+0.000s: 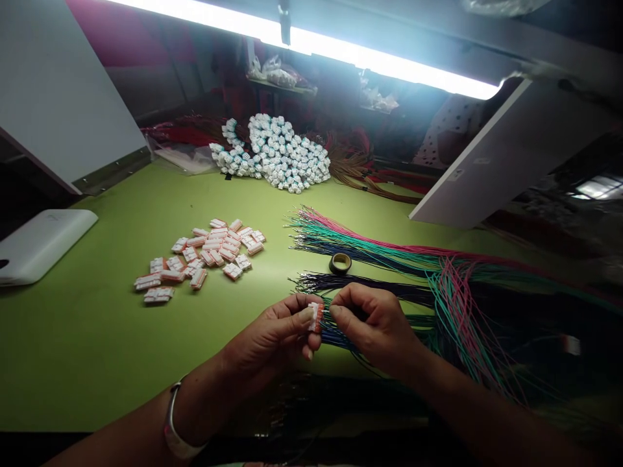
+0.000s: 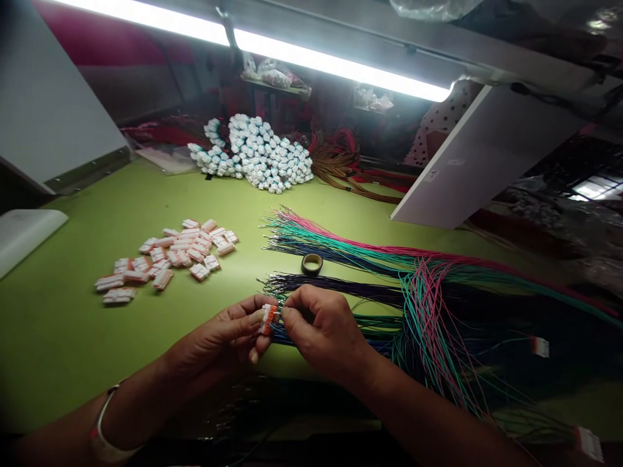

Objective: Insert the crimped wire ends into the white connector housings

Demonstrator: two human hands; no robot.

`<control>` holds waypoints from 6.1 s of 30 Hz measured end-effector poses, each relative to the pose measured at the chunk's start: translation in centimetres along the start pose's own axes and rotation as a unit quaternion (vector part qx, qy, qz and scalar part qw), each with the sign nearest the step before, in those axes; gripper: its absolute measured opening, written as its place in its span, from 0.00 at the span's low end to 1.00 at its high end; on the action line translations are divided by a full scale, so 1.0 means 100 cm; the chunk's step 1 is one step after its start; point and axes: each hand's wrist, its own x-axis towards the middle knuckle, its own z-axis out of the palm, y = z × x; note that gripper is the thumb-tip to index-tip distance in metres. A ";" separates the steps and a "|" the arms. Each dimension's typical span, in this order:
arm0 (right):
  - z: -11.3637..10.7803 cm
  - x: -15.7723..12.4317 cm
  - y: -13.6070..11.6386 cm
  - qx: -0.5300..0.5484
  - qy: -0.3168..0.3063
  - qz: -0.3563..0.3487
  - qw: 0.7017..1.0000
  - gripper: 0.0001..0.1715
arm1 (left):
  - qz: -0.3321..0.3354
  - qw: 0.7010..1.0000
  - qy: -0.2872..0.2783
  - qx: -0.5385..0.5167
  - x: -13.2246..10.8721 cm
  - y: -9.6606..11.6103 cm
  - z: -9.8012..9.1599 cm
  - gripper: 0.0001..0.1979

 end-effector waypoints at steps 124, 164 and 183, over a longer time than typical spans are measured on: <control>-0.088 0.089 0.070 -0.149 0.071 -0.050 0.985 0.15 | 0.042 0.995 0.079 0.047 0.002 0.001 -0.003 0.09; -0.010 0.012 0.008 0.101 -0.041 0.099 0.989 0.07 | 0.020 0.999 0.046 0.014 0.000 0.000 -0.003 0.08; -0.007 0.015 0.008 0.213 -0.071 0.182 0.957 0.08 | 0.015 0.998 0.054 0.020 -0.001 0.000 0.000 0.09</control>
